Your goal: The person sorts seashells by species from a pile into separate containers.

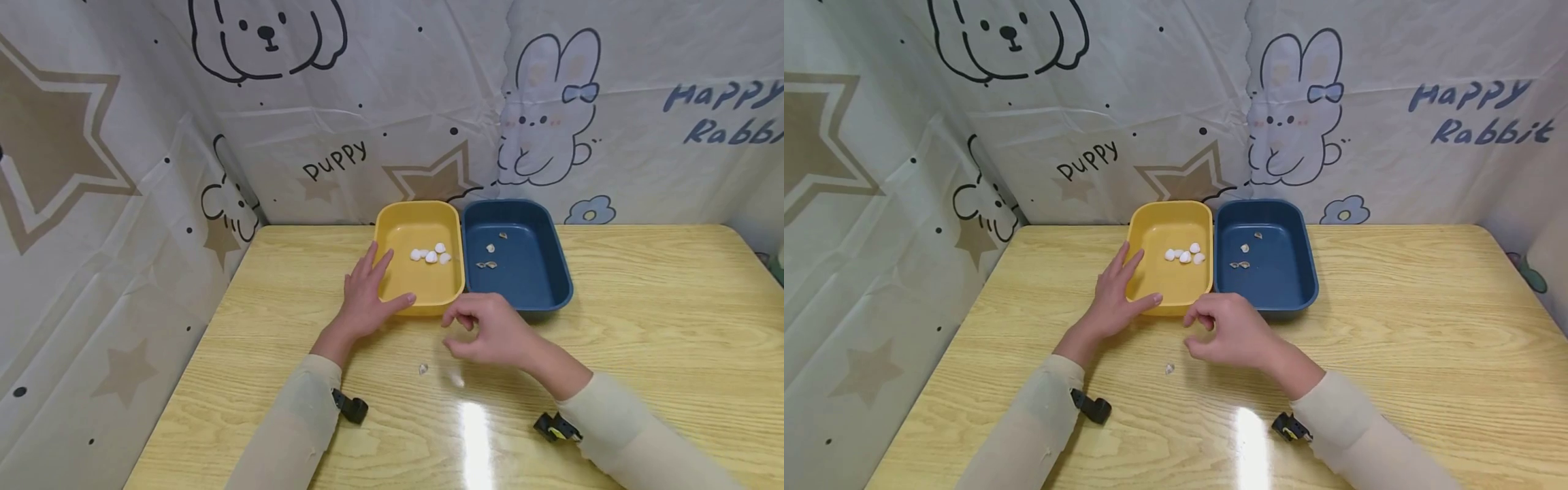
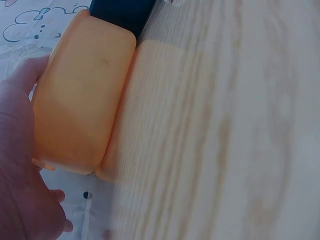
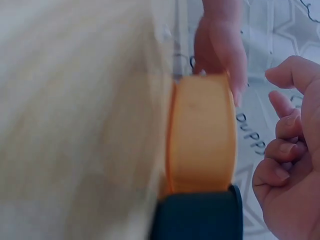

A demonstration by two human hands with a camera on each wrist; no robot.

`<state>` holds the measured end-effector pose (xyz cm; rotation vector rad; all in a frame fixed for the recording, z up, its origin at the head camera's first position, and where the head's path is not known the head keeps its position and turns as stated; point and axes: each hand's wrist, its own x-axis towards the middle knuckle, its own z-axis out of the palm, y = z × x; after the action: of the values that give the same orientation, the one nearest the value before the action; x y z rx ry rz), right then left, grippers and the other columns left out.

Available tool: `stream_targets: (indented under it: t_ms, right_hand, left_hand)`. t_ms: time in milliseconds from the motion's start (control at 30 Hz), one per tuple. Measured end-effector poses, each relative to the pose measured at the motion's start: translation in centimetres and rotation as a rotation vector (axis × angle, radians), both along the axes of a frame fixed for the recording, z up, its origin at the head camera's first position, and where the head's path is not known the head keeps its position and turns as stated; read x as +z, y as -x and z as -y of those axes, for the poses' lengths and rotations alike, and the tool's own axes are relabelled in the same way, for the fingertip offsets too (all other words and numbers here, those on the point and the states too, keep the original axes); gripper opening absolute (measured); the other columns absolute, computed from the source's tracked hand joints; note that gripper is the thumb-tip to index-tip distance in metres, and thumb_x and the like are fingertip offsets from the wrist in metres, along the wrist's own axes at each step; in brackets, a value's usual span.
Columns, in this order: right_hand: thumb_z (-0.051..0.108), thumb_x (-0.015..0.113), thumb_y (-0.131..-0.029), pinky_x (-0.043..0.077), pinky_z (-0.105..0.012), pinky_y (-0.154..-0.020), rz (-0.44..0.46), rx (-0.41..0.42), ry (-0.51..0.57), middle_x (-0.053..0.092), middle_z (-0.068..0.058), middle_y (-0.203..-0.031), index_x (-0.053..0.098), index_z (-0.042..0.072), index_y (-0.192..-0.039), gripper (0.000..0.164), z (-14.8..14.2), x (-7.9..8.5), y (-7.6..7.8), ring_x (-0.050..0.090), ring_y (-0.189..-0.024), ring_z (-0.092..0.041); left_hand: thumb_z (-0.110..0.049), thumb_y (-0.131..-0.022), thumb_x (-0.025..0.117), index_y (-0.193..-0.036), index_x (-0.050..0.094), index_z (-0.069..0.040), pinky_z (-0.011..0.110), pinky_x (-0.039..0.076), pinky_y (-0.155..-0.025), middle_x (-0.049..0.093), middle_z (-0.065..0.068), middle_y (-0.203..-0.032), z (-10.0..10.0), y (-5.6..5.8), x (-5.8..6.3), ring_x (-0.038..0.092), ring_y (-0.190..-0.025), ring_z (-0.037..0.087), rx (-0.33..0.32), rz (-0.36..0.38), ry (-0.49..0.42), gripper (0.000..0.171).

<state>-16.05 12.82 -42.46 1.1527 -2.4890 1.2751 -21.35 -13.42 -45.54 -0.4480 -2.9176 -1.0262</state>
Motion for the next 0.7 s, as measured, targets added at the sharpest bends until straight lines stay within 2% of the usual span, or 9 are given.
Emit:
stream_targets:
  t_ms: [200, 467, 700]
  right_hand:
    - [0.018, 0.086, -0.075, 0.038, -0.027, -0.057, 0.080, 0.000, -0.056, 0.046, 0.002, -0.065, 0.070, 0.015, -0.086, 0.020, 1.0, -0.9, -0.9, 0.044, -0.062, -0.007]
    - [0.020, 0.087, -0.076, 0.038, -0.027, -0.057, 0.154, -0.024, -0.096, 0.038, 0.012, -0.062, 0.071, 0.014, -0.085, 0.019, 1.8, -2.1, -1.2, 0.040, -0.057, -0.007]
    - [0.030, 0.089, -0.074, 0.037, -0.026, -0.052, 0.208, -0.067, -0.162, 0.040, 0.014, -0.055, 0.071, 0.020, -0.081, 0.021, 2.6, -2.6, -1.7, 0.041, -0.052, -0.004]
  left_hand:
    - [-0.063, -0.086, 0.067, -0.161, 0.025, -0.023, 0.068, 0.002, -0.110, -0.003, -0.003, -0.167, 0.1, 0.0, -0.2, 0.005, -0.150, 0.034, -0.005, -0.008, -0.011, 0.095]
    - [-0.062, -0.087, 0.066, -0.161, 0.025, -0.023, 0.068, 0.001, -0.110, -0.002, -0.002, -0.167, 0.0, -0.1, -0.1, 0.006, -0.150, 0.035, -0.006, -0.002, -0.016, 0.094]
    - [-0.060, -0.087, 0.067, -0.160, 0.026, -0.022, 0.068, 0.001, -0.110, -0.001, 0.000, -0.167, -0.1, -0.1, 0.1, 0.006, -0.150, 0.035, -0.008, -0.013, -0.018, 0.092]
